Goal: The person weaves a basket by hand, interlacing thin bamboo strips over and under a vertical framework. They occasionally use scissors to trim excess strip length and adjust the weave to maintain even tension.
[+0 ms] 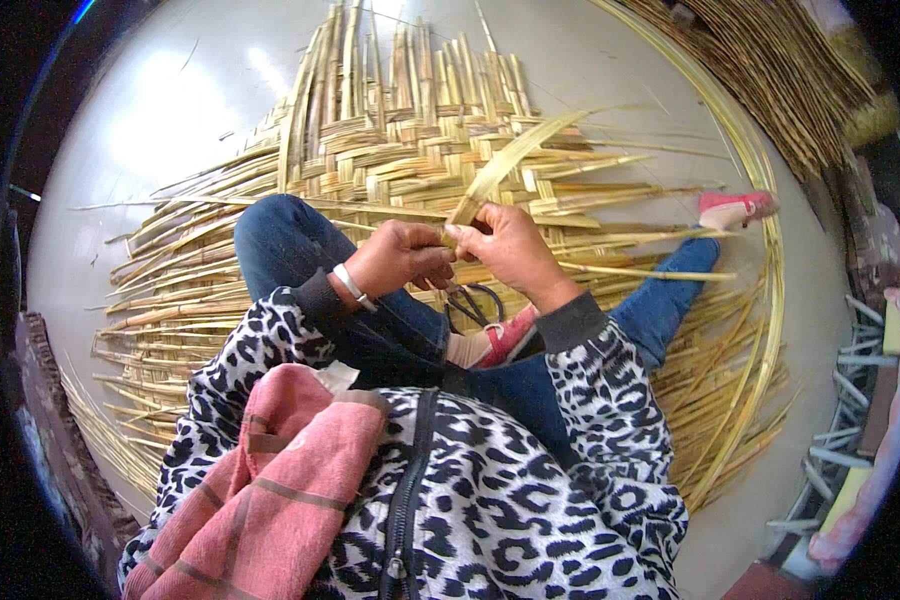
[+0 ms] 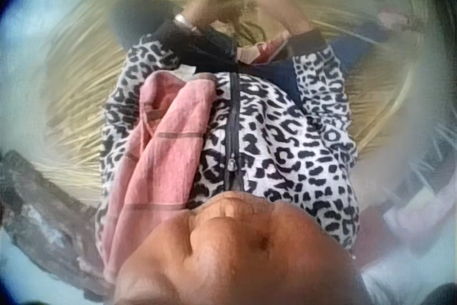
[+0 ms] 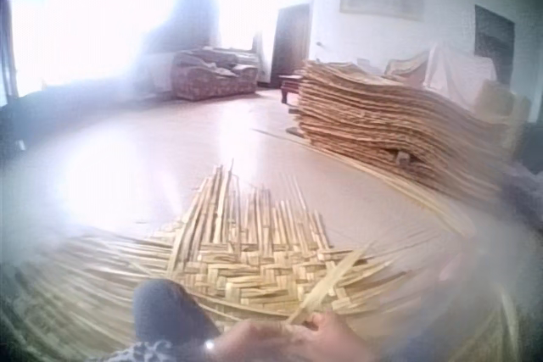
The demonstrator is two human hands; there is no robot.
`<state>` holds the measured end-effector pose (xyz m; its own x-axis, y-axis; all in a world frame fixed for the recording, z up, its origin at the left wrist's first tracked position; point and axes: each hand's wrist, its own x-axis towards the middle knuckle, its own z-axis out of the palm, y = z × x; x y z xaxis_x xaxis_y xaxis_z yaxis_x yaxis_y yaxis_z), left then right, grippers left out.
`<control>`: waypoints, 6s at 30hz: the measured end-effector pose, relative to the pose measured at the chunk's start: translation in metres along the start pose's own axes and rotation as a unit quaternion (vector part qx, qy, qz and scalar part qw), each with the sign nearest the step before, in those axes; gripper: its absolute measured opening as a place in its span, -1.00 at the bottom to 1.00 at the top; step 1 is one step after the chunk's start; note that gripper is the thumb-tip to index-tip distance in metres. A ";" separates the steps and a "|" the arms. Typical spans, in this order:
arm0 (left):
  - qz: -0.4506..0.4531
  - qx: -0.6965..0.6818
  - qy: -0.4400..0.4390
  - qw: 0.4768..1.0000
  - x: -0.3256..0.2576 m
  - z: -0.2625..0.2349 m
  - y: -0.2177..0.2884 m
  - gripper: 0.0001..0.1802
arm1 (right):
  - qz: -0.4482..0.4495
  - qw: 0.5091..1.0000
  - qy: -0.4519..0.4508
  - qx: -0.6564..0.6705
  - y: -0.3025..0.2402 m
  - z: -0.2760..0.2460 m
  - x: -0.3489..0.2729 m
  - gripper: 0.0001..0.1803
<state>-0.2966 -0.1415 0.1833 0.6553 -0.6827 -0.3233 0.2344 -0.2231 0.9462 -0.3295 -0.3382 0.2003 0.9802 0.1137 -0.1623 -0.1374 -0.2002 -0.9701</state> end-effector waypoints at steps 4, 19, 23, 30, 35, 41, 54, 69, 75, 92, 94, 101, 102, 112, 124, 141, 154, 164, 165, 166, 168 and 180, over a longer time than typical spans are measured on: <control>0.016 -0.030 0.011 0.999 0.010 -0.017 -0.007 -0.74 | 0.020 0.999 -0.015 -0.026 -0.001 0.005 0.018 -0.81; 0.093 0.396 0.290 0.866 0.124 -0.206 -0.058 -0.78 | -0.056 0.977 -0.010 -0.205 0.036 0.022 0.196 -0.79; 0.039 0.628 0.227 0.743 0.170 -0.280 -0.038 -0.79 | -0.025 0.982 -0.038 -0.185 0.061 0.036 0.226 -0.80; 0.042 0.837 0.050 0.543 0.229 -0.330 -0.017 -0.56 | 0.055 0.981 -0.057 -0.178 0.110 0.041 0.233 -0.78; 0.063 0.860 0.001 0.506 0.238 -0.335 -0.004 -0.89 | 0.102 0.989 -0.061 -0.089 0.126 0.034 0.231 -0.76; -0.033 0.874 -0.045 0.483 0.237 -0.326 0.020 -0.95 | 0.098 0.988 -0.071 -0.100 0.130 0.031 0.233 -0.75; 0.024 0.886 -0.022 0.463 0.233 -0.315 0.013 -0.92 | 0.121 0.989 -0.067 -0.048 0.134 0.031 0.234 -0.75; 0.031 0.646 0.180 0.742 0.221 -0.298 -0.032 -0.60 | 0.109 0.991 -0.050 -0.064 0.139 0.032 0.237 -0.75; 0.076 0.744 0.099 0.656 0.191 -0.252 -0.063 -0.79 | 0.118 0.991 -0.053 -0.038 0.138 0.033 0.239 -0.77; 0.016 0.421 0.338 0.842 0.142 -0.225 -0.081 -0.59 | 0.002 0.993 -0.053 -0.102 0.060 0.039 0.340 -0.77; 0.011 0.491 0.354 0.796 0.148 -0.237 -0.086 -0.58 | -0.016 0.995 -0.060 -0.084 0.062 0.053 0.357 -0.77; -0.021 0.553 0.335 0.763 0.159 -0.243 -0.090 -0.65 | -0.007 0.991 -0.099 -0.087 0.090 0.075 0.396 -0.79; -0.011 0.551 0.344 0.761 0.160 -0.244 -0.090 -0.67 | -0.017 0.990 -0.103 -0.100 0.094 0.076 0.398 -0.79; -0.024 0.529 0.377 0.760 0.172 -0.245 -0.089 -0.80 | -0.009 0.991 -0.122 -0.054 0.104 0.072 0.399 -0.79; -0.047 0.537 0.379 0.752 0.175 -0.247 -0.087 -0.85 | -0.063 0.970 -0.118 -0.202 0.096 0.079 0.398 -0.76; -0.046 0.545 0.321 0.773 0.167 -0.271 -0.084 -0.90 | 0.115 0.957 -0.214 -0.162 0.081 0.076 0.430 -0.70; -0.053 0.570 0.329 0.751 0.174 -0.276 -0.088 -0.90 | 0.109 0.973 -0.148 -0.142 0.077 0.086 0.432 -0.74; -0.082 0.546 0.332 0.765 0.174 -0.275 -0.078 -0.89 | 0.076 0.968 -0.156 -0.182 0.088 0.087 0.430 -0.76; -0.079 0.551 0.327 0.764 0.174 -0.275 -0.078 -0.89 | 0.061 0.965 -0.157 -0.201 0.088 0.087 0.431 -0.75; -0.073 0.554 0.324 0.763 0.174 -0.275 -0.078 -0.89 | 0.055 0.961 -0.163 -0.217 0.088 0.087 0.432 -0.75; -0.062 0.562 0.325 0.758 0.174 -0.276 -0.079 -0.90 | 0.022 0.958 -0.153 -0.242 0.089 0.087 0.432 -0.73; -0.063 0.569 0.332 0.750 0.176 -0.276 -0.083 -0.87 | -0.013 0.972 -0.136 -0.193 0.094 0.088 0.425 -0.71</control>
<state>-0.0021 -0.0513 0.0441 0.9810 -0.1937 0.0099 -0.1922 -0.9637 0.1851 0.0618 -0.2227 0.0246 0.9013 0.3665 -0.2308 0.0029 -0.5379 -0.8430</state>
